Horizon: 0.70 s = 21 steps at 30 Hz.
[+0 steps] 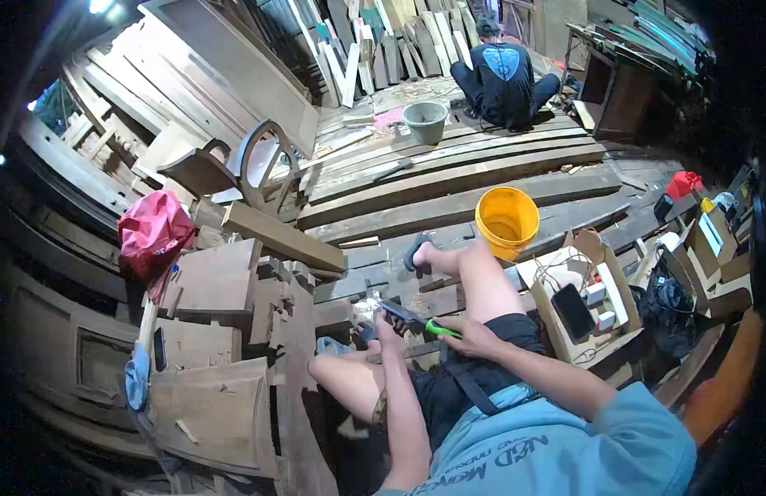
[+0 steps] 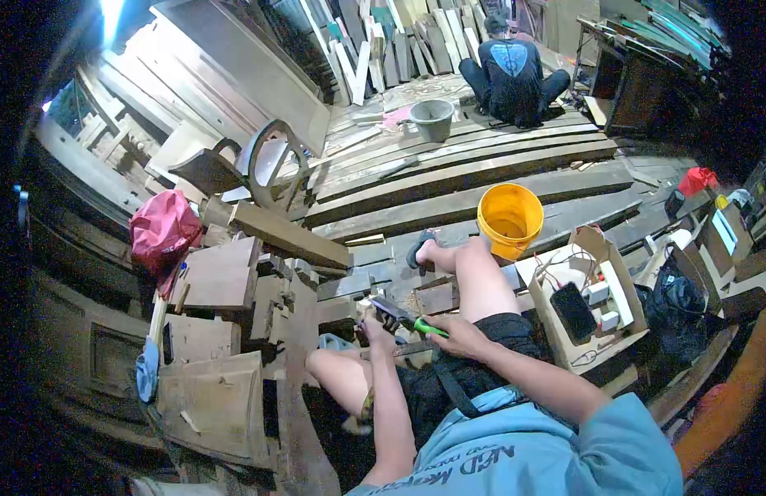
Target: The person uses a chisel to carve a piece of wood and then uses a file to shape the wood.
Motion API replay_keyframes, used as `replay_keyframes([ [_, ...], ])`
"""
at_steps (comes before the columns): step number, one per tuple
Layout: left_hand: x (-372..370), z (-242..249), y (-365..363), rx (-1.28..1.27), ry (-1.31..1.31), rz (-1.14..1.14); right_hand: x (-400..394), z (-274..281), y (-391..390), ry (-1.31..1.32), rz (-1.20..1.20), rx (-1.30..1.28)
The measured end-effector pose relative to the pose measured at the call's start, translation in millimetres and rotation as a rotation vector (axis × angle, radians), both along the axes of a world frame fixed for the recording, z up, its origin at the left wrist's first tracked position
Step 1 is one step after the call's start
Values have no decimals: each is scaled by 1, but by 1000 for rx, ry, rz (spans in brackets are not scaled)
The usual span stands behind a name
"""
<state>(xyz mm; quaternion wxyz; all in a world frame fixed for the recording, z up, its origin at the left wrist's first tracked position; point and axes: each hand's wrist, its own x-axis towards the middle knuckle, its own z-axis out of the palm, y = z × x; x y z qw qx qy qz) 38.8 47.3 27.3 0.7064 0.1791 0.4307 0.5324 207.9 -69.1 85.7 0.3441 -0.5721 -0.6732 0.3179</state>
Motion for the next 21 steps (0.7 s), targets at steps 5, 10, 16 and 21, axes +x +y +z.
replay_keyframes([
  [5,-4,-38,13,-43,147,68,1,-10,1,-5,28,75],
  [10,4,-6,-2,340,1078,138,-3,28,-7,-7,2,-114],
  [16,13,16,-13,296,988,107,-6,26,-13,15,-45,-91],
  [21,7,14,-9,331,1177,48,-7,7,-11,19,-69,31],
])
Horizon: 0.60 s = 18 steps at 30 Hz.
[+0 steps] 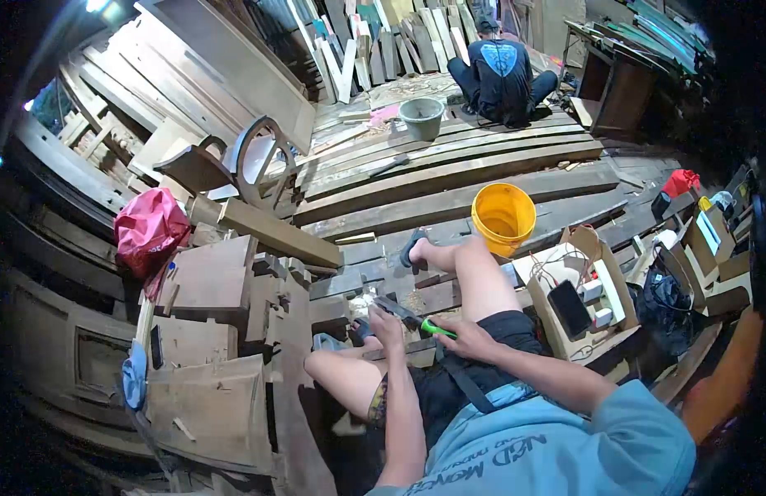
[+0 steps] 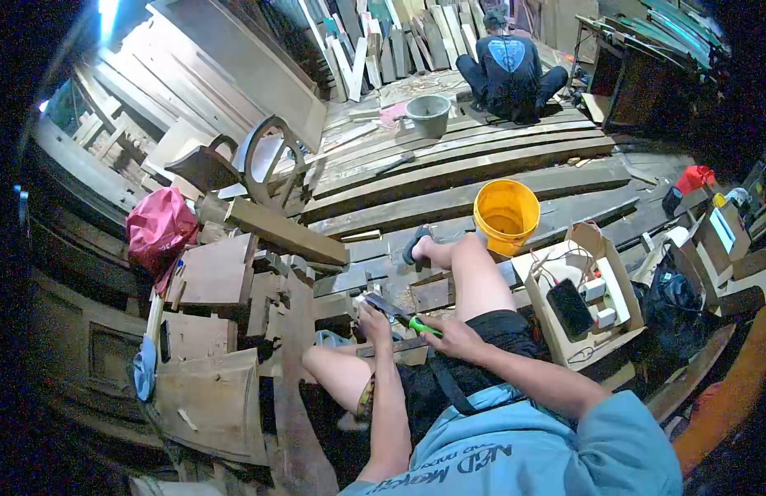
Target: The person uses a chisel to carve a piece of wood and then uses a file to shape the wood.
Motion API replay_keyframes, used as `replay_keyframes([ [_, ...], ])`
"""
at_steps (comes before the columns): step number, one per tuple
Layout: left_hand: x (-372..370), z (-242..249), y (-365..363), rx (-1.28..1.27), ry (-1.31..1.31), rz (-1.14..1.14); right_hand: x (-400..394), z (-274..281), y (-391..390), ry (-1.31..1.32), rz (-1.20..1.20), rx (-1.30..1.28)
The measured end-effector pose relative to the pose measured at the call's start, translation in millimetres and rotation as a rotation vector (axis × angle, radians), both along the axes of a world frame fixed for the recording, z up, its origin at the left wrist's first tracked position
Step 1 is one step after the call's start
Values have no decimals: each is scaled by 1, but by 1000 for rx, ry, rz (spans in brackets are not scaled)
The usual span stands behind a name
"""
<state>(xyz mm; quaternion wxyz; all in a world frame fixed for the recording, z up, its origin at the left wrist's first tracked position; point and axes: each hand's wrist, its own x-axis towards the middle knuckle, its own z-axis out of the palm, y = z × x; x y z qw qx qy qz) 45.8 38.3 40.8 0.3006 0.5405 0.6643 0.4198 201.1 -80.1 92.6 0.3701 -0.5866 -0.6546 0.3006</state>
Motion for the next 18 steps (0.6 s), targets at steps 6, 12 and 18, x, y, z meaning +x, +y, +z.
replay_keyframes([
  [6,-4,-21,7,68,-39,19,-2,-4,0,-22,-5,-102],
  [12,2,2,-2,92,-49,67,-4,-3,2,39,10,12],
  [18,20,-3,-20,209,49,-244,-9,-9,23,135,-197,-232],
])
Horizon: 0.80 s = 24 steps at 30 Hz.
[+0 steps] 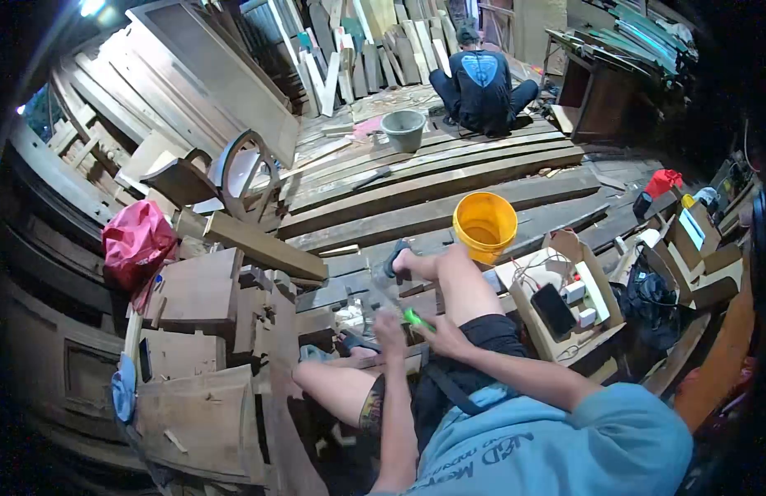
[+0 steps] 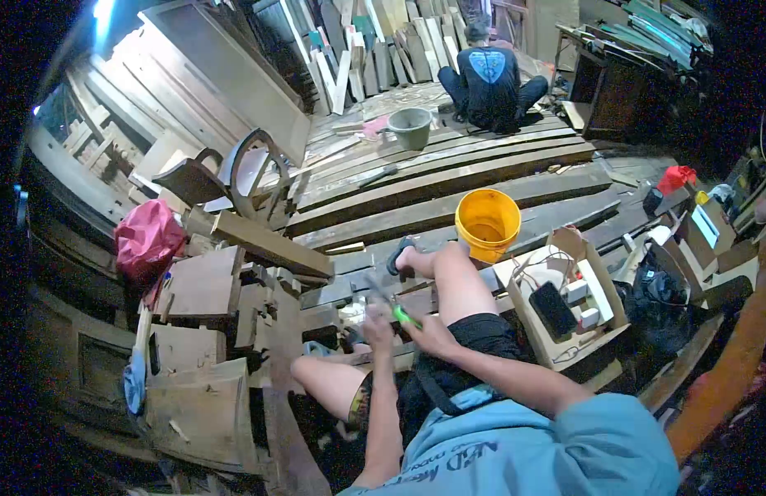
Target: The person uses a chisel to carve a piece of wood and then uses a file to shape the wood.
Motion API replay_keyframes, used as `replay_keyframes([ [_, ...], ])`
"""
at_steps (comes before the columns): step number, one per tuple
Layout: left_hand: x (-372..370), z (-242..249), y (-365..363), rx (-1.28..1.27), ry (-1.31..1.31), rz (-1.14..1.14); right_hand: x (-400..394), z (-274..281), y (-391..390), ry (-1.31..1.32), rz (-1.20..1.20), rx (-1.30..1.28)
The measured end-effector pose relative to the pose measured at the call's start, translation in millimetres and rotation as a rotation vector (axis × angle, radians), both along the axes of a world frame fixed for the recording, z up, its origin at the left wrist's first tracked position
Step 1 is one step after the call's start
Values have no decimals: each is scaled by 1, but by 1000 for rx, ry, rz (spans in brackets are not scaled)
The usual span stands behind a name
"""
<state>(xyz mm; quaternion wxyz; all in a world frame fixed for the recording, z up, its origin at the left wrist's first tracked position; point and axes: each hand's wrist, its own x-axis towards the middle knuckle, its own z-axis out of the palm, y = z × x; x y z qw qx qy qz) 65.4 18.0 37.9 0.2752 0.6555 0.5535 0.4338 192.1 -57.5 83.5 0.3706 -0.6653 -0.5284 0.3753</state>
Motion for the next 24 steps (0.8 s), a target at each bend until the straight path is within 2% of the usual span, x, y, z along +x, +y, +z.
replay_keyframes([
  [2,15,-9,-1,26,-80,51,14,-10,17,-9,-180,212],
  [3,6,-22,17,-38,-213,129,27,-9,26,-16,-193,233],
  [5,-9,-26,23,-201,-541,212,44,-25,11,11,-329,-35],
  [6,-7,18,6,-396,-645,279,44,-23,8,125,-332,210],
  [8,-16,-10,23,-412,-772,288,45,-11,3,314,-241,136],
  [9,-17,-9,23,-407,-773,301,43,-4,2,316,-228,133],
  [11,-12,-8,24,-349,-555,264,40,3,2,405,-107,21],
  [12,-11,-7,24,-345,-552,270,38,1,2,410,-101,21],
  [14,-10,-5,24,-315,-729,280,33,-4,1,359,58,61],
  [15,-11,-12,26,-191,-652,272,36,3,-1,237,164,32],
  [16,-13,-21,29,-191,-647,274,36,-7,-1,243,165,32],
  [18,-14,-23,33,-92,-359,340,33,-20,2,126,310,146],
  [19,-14,-17,30,-169,-428,279,33,-18,2,125,354,2],
  [23,-9,-3,26,-186,-427,325,30,-9,-1,36,358,-6],
  [24,-7,2,24,-124,-367,348,29,-7,-2,34,362,-7],
])
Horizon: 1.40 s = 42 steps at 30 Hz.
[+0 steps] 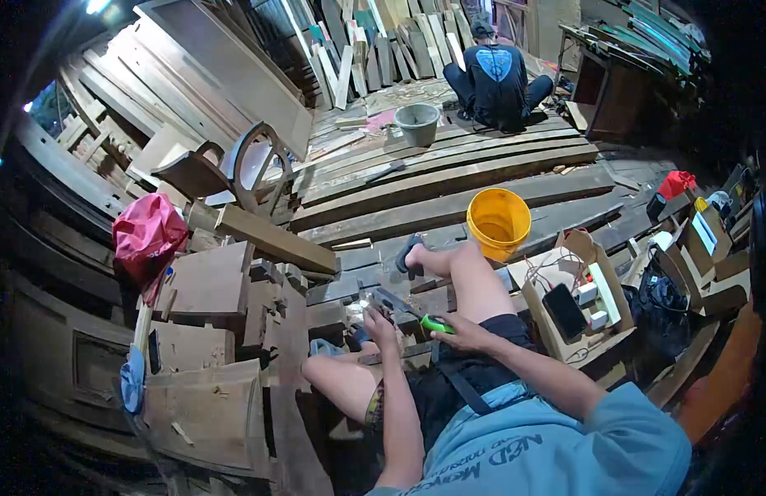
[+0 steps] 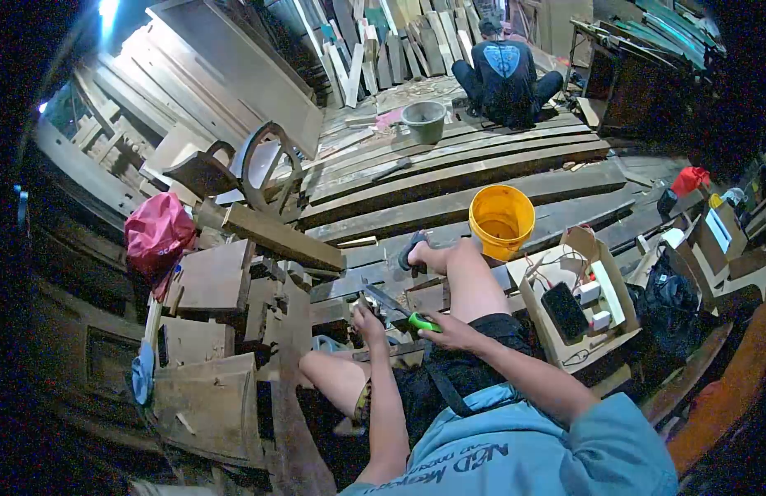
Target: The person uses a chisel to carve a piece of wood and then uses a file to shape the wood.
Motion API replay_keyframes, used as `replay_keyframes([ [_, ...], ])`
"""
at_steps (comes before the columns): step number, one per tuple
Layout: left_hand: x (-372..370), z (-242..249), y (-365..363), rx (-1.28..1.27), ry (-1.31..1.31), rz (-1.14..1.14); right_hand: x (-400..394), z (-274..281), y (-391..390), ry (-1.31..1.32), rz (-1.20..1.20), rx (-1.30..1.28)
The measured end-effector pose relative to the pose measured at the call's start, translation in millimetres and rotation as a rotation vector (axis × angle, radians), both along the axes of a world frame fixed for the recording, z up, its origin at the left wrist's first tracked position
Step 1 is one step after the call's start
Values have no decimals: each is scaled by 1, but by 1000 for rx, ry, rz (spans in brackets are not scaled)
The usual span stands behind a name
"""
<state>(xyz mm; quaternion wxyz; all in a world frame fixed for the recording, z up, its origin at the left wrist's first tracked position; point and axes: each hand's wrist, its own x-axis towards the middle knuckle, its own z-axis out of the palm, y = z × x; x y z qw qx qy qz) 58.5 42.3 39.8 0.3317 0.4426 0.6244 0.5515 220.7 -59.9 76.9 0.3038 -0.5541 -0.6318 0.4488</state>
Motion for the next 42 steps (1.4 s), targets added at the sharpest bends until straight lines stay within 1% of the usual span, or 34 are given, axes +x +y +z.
replay_keyframes([
  [1,1,5,-2,45,71,28,-1,4,-2,-10,0,57],
  [2,0,10,-3,44,70,30,-3,7,-3,-20,0,113],
  [3,-2,16,-5,-31,25,-36,-2,9,-1,-82,44,10],
  [4,-4,19,-5,-104,-20,-103,-3,9,-1,-83,44,10],
  [5,-5,17,-4,-164,-207,-163,-3,9,-1,-95,57,40],
  [6,-7,0,2,-163,-208,-162,-4,8,-2,-107,71,71],
  [7,-11,-27,11,-57,-89,-142,-4,5,-2,-87,64,101],
  [8,-13,-42,16,49,31,-122,-4,5,-2,-88,65,102],
  [9,-6,-23,11,-72,-169,-61,-5,5,-3,-67,43,152],
  [10,-5,-19,10,-74,-170,-60,-5,5,-4,-46,20,202],
  [11,-4,-16,8,-51,-302,-94,-4,-6,-2,-45,23,219],
  [12,-4,-17,8,-26,-434,-129,-4,-5,-2,-46,23,218],
  [13,-6,-18,9,-27,-435,-129,-5,-4,-2,-55,13,193],
  [15,-15,-18,12,-231,-786,-259,-5,4,-3,-46,17,179],
  [19,-19,-23,9,-232,-780,-280,-4,-2,0,-51,37,150],
  [20,-20,-25,10,-280,-780,-261,-3,-9,0,-54,33,173],
  [21,-20,-20,10,-328,-780,-241,-4,-7,0,-57,29,196],
  [24,-15,-6,5,-335,-767,-182,-4,2,-3,-79,23,166],
  [25,-17,-11,8,-334,-767,-182,-4,7,-3,-79,24,166],
  [27,-22,-25,13,-435,-645,-159,-4,14,-4,-126,58,93],
  [28,-18,-5,6,-436,-646,-157,-5,7,-3,-126,60,91],
  [29,-13,16,-1,-446,-541,-108,-6,-5,-1,-96,71,223],
  [30,-10,32,-6,-455,-436,-60,-8,-1,0,-66,82,355],
  [31,-11,21,-3,-457,-436,-59,-8,4,-2,-66,83,353],
  [33,-16,-5,6,-404,-451,-38,-7,17,-5,-113,95,144],
  [34,-12,10,1,-406,-450,-38,-7,6,-4,-112,95,142],
  [36,-4,36,-8,-344,-333,58,-9,-26,-1,-87,72,377],
  [37,-6,24,-5,-346,-333,59,-11,-5,-3,-87,73,374],
  [39,-11,-14,5,-131,-213,3,-15,34,-8,-144,70,-168],
  [40,-12,-23,6,-133,-214,1,-16,30,-9,-145,68,-170],
  [42,-14,-35,8,25,463,60,-20,12,-10,-126,42,-40],
])
